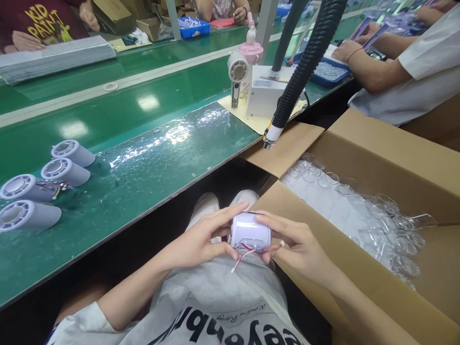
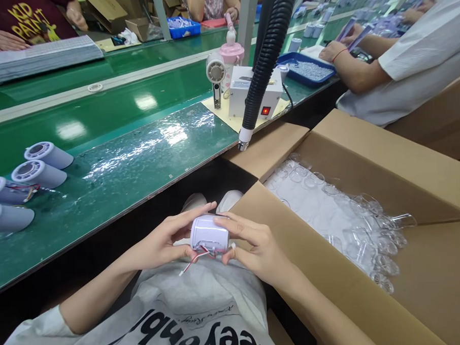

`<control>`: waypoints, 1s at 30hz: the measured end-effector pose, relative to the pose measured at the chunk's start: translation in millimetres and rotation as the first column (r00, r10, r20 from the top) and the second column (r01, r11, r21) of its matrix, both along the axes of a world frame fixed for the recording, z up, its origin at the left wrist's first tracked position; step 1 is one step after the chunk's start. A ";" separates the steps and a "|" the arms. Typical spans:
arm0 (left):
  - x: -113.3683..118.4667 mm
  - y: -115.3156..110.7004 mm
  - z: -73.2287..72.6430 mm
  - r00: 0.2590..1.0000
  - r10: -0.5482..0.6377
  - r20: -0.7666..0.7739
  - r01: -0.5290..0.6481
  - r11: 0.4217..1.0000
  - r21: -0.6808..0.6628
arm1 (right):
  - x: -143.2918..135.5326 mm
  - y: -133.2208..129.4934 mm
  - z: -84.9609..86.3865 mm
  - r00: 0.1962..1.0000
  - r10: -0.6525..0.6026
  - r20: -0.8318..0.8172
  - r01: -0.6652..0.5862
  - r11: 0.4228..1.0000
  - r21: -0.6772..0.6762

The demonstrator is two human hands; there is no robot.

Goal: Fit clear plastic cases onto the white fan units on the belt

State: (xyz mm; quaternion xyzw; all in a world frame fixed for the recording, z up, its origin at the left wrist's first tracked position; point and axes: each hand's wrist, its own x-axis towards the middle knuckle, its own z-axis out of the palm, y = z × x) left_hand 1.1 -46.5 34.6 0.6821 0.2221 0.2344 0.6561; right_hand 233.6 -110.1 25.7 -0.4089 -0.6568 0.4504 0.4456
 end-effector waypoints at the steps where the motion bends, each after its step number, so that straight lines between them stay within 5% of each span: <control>1: 0.2 0.3 -1.0 1.000 0.005 0.015 -0.006 0.999 0.036 | 0.0 -0.2 -2.0 1.000 -0.011 0.013 0.010 0.999 0.038; 18: 4.6 -1.8 1.0 0.985 -0.007 0.173 -0.006 0.997 0.078 | -1.0 -6.5 1.4 0.997 -0.060 -0.039 0.065 0.986 0.154; 24: 5.4 -2.2 -5.2 0.988 0.047 0.147 -0.049 0.999 0.012 | -0.7 0.7 -9.8 0.995 -0.043 -0.094 0.048 0.998 0.048; 30: 22.5 6.5 -37.6 0.981 0.168 -0.092 -0.183 0.965 -0.188 | 0.7 16.3 -28.8 0.997 0.075 0.003 -0.073 0.977 -0.202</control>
